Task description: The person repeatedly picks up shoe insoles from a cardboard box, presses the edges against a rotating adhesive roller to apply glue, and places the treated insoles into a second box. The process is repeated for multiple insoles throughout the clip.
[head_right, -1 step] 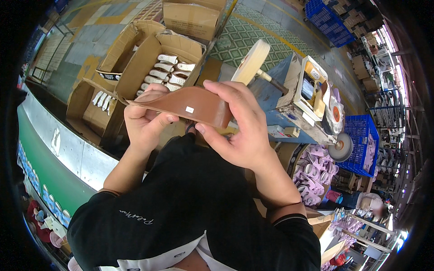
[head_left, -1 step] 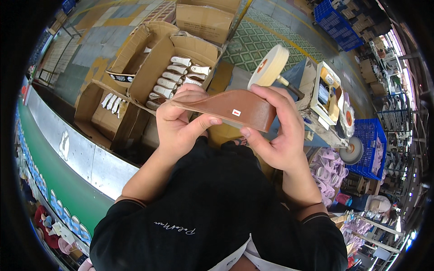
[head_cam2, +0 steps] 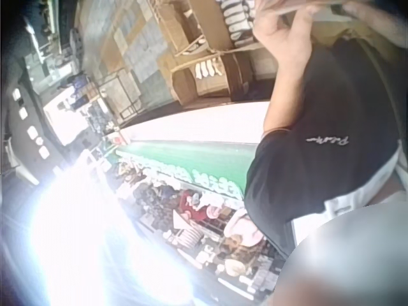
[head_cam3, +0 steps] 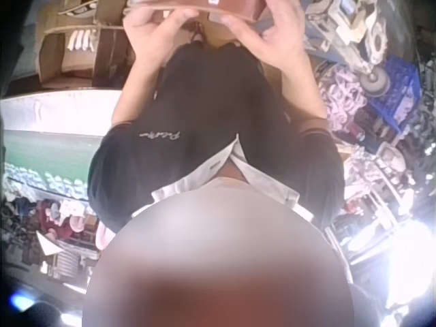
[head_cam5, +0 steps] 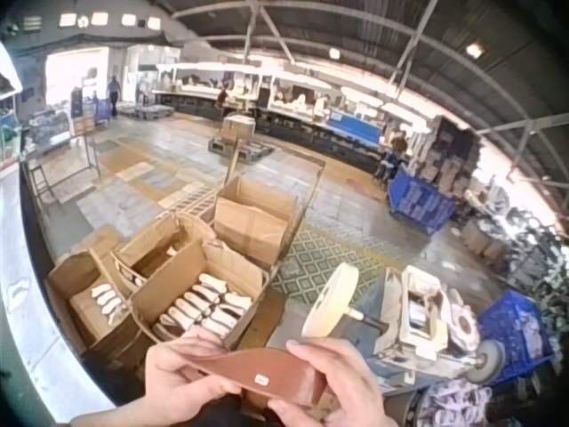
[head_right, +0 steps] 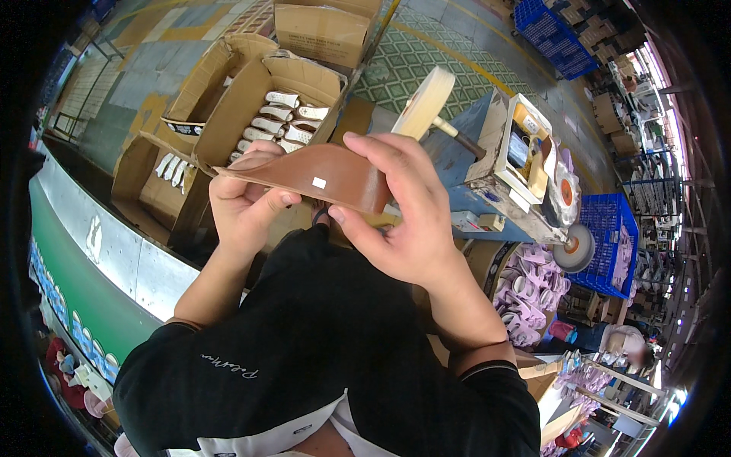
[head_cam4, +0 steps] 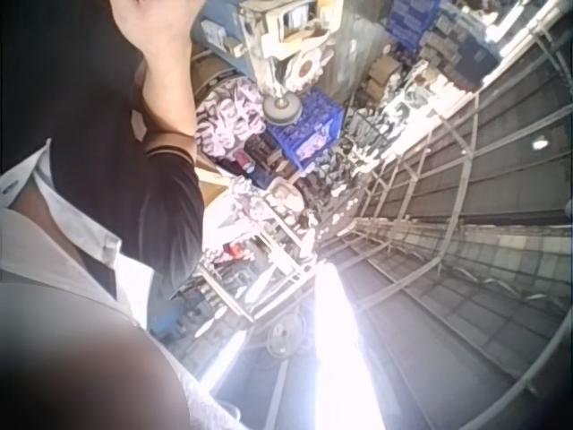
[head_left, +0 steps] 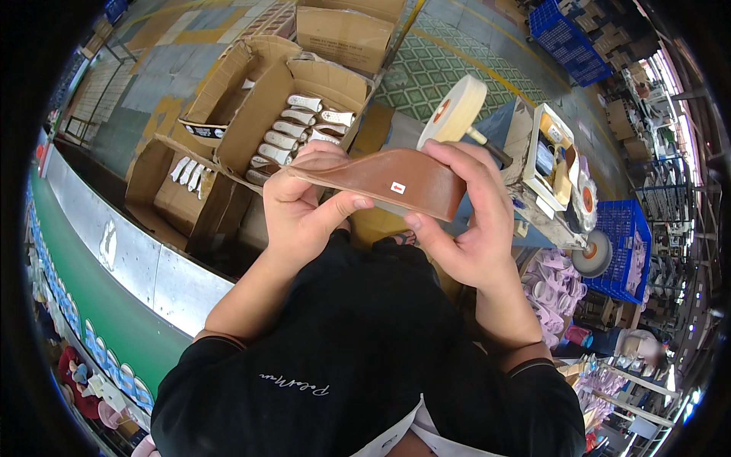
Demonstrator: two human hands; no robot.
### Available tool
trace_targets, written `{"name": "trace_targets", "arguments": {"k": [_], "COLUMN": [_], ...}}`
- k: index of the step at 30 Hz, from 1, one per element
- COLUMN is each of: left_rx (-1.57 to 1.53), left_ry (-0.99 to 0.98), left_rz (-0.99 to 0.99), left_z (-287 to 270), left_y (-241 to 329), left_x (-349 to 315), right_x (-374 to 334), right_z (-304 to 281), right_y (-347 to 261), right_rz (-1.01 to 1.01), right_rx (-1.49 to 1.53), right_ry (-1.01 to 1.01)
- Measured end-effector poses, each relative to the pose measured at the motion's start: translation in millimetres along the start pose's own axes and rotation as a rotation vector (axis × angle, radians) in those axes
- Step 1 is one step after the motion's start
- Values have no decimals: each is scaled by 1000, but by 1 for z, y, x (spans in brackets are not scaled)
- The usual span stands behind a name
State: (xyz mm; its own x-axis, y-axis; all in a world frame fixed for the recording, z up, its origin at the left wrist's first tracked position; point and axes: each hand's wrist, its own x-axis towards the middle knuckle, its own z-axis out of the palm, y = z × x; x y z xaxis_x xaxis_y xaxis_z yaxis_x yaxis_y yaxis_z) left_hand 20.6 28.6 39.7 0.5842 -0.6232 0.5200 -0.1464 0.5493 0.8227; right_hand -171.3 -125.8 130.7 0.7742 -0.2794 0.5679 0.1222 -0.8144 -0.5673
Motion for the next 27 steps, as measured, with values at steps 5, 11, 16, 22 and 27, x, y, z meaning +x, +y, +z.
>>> {"name": "trace_targets", "arguments": {"k": [5, 11, 16, 22, 27], "left_rx": [155, 444, 459, 445, 263], "left_ry": [-1, -80, -86, -97, -79], "left_rz": [94, 286, 323, 294, 135], "left_z": [0, -6, -4, -7, -7], "left_y": [2, 13, 16, 15, 7], "left_x": [3, 9, 10, 9, 4], "right_x": [1, -1, -2, -4, -5], "right_z": [6, 9, 10, 7, 6], "right_y": [-3, -2, -1, 1, 0], "right_rz": [-14, -92, -144, -188, -167], "right_rx": [-44, -120, -136, -146, -110], "right_ry": [46, -1, -10, -24, -22]}}
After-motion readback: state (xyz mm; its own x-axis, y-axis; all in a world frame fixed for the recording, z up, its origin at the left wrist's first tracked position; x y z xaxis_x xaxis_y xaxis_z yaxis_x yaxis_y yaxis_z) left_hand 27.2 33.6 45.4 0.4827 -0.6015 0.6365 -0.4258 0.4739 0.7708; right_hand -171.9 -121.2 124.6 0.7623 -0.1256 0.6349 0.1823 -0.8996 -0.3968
